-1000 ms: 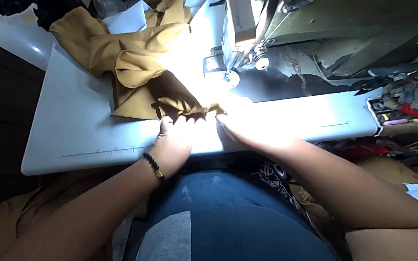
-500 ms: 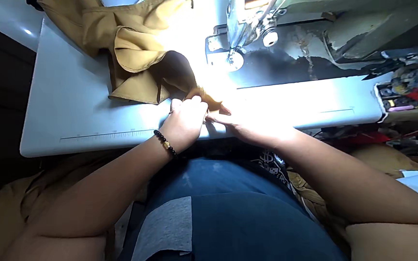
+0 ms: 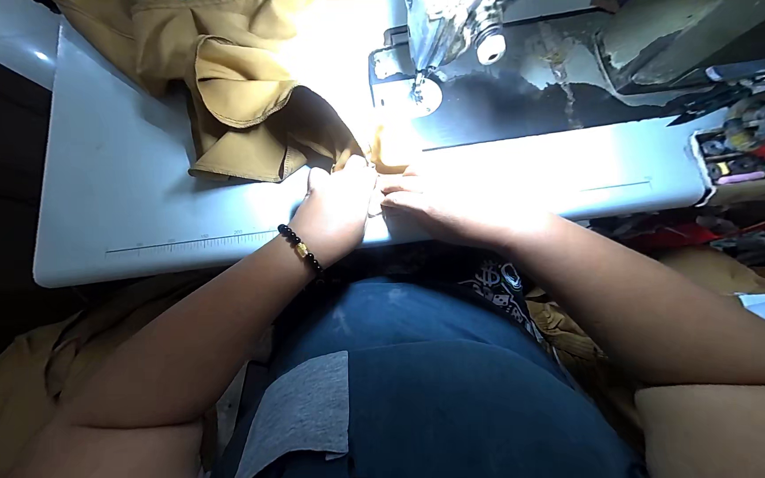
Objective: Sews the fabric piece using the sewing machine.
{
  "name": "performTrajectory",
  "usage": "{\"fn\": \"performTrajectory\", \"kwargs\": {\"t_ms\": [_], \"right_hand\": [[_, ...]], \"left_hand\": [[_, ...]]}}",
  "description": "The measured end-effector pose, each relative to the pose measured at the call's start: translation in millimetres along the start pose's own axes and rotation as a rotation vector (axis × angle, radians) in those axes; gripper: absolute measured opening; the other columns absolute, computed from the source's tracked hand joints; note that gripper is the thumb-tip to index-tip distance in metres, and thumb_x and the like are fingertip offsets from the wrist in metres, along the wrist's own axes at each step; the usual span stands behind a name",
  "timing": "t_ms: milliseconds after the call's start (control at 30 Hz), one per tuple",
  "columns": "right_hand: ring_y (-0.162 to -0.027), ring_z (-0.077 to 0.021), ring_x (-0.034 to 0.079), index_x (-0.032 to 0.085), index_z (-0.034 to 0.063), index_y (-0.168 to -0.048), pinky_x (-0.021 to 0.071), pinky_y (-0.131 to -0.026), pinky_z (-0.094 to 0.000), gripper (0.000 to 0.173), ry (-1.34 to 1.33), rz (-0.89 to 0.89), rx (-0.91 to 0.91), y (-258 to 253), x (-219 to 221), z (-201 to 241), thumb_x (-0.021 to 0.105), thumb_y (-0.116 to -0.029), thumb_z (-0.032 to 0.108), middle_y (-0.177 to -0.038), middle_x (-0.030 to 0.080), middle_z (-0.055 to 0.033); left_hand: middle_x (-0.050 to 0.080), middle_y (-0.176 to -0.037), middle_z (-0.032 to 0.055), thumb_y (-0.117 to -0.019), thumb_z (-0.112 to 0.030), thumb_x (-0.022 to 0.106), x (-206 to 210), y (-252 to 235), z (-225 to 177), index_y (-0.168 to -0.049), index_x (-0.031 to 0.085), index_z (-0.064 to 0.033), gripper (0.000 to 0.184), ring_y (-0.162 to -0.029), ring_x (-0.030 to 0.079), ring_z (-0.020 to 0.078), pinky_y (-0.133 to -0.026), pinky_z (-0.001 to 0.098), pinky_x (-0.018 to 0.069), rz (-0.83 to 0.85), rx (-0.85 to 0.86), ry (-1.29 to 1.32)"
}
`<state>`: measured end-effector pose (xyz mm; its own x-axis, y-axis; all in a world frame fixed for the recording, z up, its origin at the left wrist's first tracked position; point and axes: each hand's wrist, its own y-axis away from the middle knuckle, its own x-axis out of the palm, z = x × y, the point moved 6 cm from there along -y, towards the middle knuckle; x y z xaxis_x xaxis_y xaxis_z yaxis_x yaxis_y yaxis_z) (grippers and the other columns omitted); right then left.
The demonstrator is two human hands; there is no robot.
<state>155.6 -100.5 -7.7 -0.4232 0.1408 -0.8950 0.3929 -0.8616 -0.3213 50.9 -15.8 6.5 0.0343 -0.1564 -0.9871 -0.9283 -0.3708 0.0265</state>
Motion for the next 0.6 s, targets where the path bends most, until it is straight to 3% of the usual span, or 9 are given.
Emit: {"fn": "performTrajectory", "kwargs": {"t_ms": [67, 133, 200, 267, 333, 367, 433, 500, 600], "right_hand": [[-0.107, -0.0256, 0.065, 0.072, 0.0057, -0.114, 0.0507, -0.092, -0.0385, 0.027, -0.023, -0.056, 0.003, 2, 1, -2, 0.048, -0.1018, 0.005, -0.113, 0.073, -0.0078], [-0.112, -0.0310, 0.065, 0.073, 0.0021, -0.116, 0.0501, -0.095, -0.0452, 0.031, 0.012, -0.039, 0.020, 4, -1, 0, 0.048, -0.0994, 0.005, -0.120, 0.072, -0.0124], [-0.112, -0.0340, 0.064, 0.074, 0.0019, -0.117, 0.0478, -0.094, -0.0506, 0.033, 0.056, 0.002, 0.042, 6, -2, 2, 0.046, -0.0994, 0.006, -0.121, 0.070, -0.0151], [-0.108, -0.0334, 0.064, 0.074, 0.0051, -0.116, 0.0460, -0.090, -0.0522, 0.032, 0.083, -0.002, 0.053, 7, -2, 1, 0.046, -0.1022, 0.012, -0.115, 0.070, -0.0142], [-0.103, -0.0329, 0.065, 0.074, 0.0085, -0.113, 0.0456, -0.088, -0.0552, 0.030, 0.090, -0.029, 0.065, 8, -2, -2, 0.050, -0.1020, 0.022, -0.107, 0.069, -0.0126], [-0.102, -0.0327, 0.064, 0.074, 0.0090, -0.112, 0.0454, -0.089, -0.0560, 0.028, 0.070, -0.040, 0.070, 8, -1, -3, 0.054, -0.1006, 0.025, -0.104, 0.067, -0.0122], [-0.098, -0.0297, 0.064, 0.074, 0.0053, -0.108, 0.0483, -0.088, -0.0480, 0.023, -0.050, -0.079, 0.068, 6, 3, -8, 0.063, -0.0967, 0.023, -0.099, 0.066, -0.0127], [-0.092, -0.0255, 0.066, 0.074, 0.0023, -0.102, 0.0509, -0.084, -0.0408, 0.018, -0.176, -0.126, 0.101, 3, 6, -14, 0.065, -0.0962, 0.016, -0.094, 0.068, -0.0126], [-0.091, -0.0222, 0.064, 0.075, 0.0039, -0.097, 0.0436, -0.088, -0.0451, 0.019, -0.230, -0.129, 0.179, 1, 6, -21, 0.059, -0.0992, 0.016, -0.092, 0.068, -0.0100]], "left_hand": [[0.059, -0.126, 0.0170, -0.0964, -0.008, 0.056, 3, -1, -1, -0.134, 0.061, -0.0030, 0.039, -0.105, 0.064, 0.0339, -0.085, 0.0559, 0.0461, 0.060, -0.031, 0.009], [0.057, -0.134, 0.0162, -0.0944, -0.008, 0.057, 5, -1, -2, -0.142, 0.056, -0.0033, 0.048, -0.108, 0.063, 0.0338, -0.086, 0.0572, 0.0459, 0.083, -0.027, 0.008], [0.055, -0.144, 0.0159, -0.0964, -0.012, 0.054, 7, 2, -4, -0.147, 0.053, -0.0020, 0.051, -0.115, 0.063, 0.0344, -0.086, 0.0592, 0.0460, 0.080, 0.009, 0.003], [0.053, -0.150, 0.0152, -0.0986, -0.025, 0.051, 7, 8, -5, -0.148, 0.052, -0.0037, 0.054, -0.129, 0.057, 0.0341, -0.095, 0.0639, 0.0419, 0.080, 0.007, 0.052], [0.061, -0.142, 0.0131, -0.0979, -0.039, 0.057, 7, 15, -3, -0.133, 0.064, -0.0061, 0.049, -0.126, 0.061, 0.0323, -0.097, 0.0648, 0.0441, -0.039, 0.024, 0.081], [0.065, -0.137, 0.0118, -0.0985, -0.039, 0.059, 7, 18, -2, -0.123, 0.069, -0.0071, 0.041, -0.120, 0.065, 0.0315, -0.094, 0.0632, 0.0454, -0.111, 0.041, 0.084], [0.071, -0.122, 0.0100, -0.1004, -0.029, 0.058, 7, 22, 0, -0.106, 0.076, -0.0089, 0.028, -0.106, 0.069, 0.0294, -0.086, 0.0589, 0.0475, -0.226, 0.054, 0.108], [0.070, -0.104, 0.0113, -0.1006, -0.022, 0.058, 5, 24, 3, -0.100, 0.079, -0.0081, 0.025, -0.094, 0.067, 0.0286, -0.081, 0.0542, 0.0476, -0.267, 0.015, 0.160], [0.070, -0.089, 0.0101, -0.1001, -0.021, 0.059, 6, 24, 8, -0.097, 0.078, -0.0071, 0.024, -0.087, 0.068, 0.0273, -0.080, 0.0519, 0.0484, -0.263, -0.076, 0.201]]}}
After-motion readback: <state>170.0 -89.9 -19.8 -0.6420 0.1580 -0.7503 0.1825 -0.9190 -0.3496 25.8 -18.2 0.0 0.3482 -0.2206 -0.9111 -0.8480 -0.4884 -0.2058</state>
